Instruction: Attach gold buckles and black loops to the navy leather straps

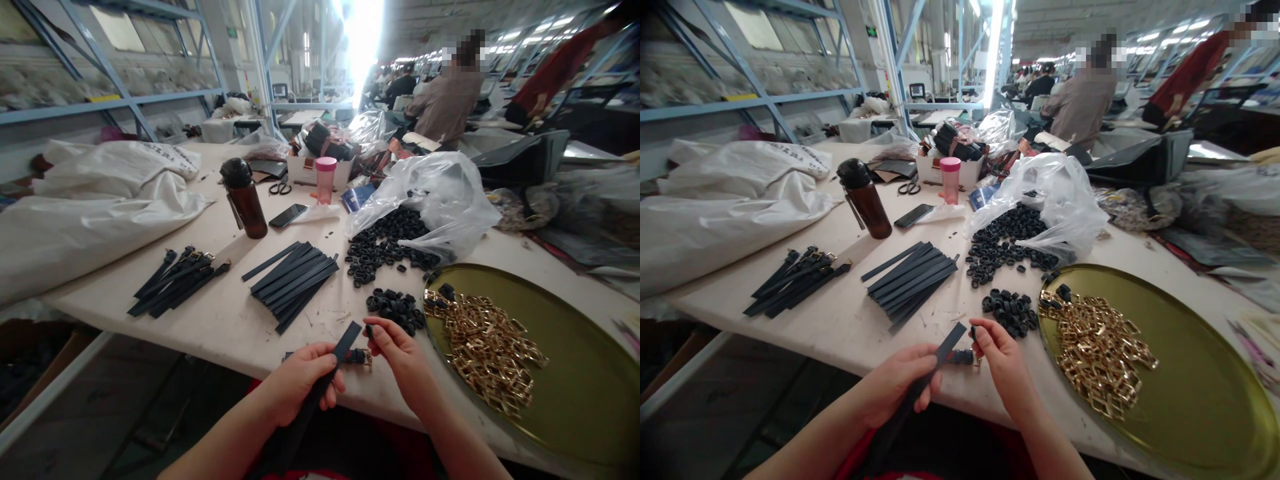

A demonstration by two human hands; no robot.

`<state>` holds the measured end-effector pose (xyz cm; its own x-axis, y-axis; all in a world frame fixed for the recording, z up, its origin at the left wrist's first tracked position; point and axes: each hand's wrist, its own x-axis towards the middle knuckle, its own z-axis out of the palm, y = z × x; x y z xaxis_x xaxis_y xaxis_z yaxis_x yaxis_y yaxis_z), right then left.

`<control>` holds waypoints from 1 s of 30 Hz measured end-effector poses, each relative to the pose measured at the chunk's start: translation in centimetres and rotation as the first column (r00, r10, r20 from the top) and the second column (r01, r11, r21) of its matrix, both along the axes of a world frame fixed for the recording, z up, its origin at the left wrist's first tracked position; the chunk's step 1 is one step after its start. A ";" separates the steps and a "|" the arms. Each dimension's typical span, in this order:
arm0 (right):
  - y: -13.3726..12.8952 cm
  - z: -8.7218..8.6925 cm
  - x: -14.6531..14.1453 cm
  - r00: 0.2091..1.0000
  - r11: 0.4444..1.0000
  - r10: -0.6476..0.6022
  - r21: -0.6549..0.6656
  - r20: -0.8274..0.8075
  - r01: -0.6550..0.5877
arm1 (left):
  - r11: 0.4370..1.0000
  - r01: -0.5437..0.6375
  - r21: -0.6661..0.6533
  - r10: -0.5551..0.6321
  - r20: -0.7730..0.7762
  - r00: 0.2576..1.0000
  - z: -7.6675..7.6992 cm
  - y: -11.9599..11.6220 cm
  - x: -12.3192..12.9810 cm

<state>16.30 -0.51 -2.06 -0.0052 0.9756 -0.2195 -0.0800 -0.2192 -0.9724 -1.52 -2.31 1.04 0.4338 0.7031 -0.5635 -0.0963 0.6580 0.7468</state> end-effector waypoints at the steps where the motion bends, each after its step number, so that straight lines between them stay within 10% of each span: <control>1: -0.1 0.0 -0.2 0.995 0.998 -0.022 -0.053 -0.100 0.016 | 0.997 0.031 0.065 -0.027 -0.060 0.998 -0.1 -0.1 0.1; 6: -0.4 -0.1 -0.8 0.938 0.984 -0.044 -0.178 -0.343 -0.019 | 0.928 0.158 0.339 -0.016 -0.387 0.922 -0.3 -0.3 0.6; 14: -1.8 -0.3 -0.4 0.974 0.977 0.193 0.071 0.116 -0.202 | 0.788 0.504 0.353 -0.141 -0.693 0.707 0.8 -0.8 -0.6; 21: -2.7 0.7 0.2 0.702 0.825 0.301 0.193 0.645 -0.531 | 0.696 0.653 0.300 -0.251 -0.750 0.612 2.1 -1.1 -1.9; 30: -3.6 1.0 -1.5 0.485 0.699 0.282 0.168 0.828 -0.695 | 0.523 0.780 0.345 -0.173 -0.853 0.493 2.5 -0.4 -2.7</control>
<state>14.78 -4.14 -1.01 -0.5639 0.8247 0.0424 0.6301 0.4629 -0.6234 -4.22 -2.69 3.57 0.5444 0.7631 -0.3484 0.7540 -0.2631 0.6018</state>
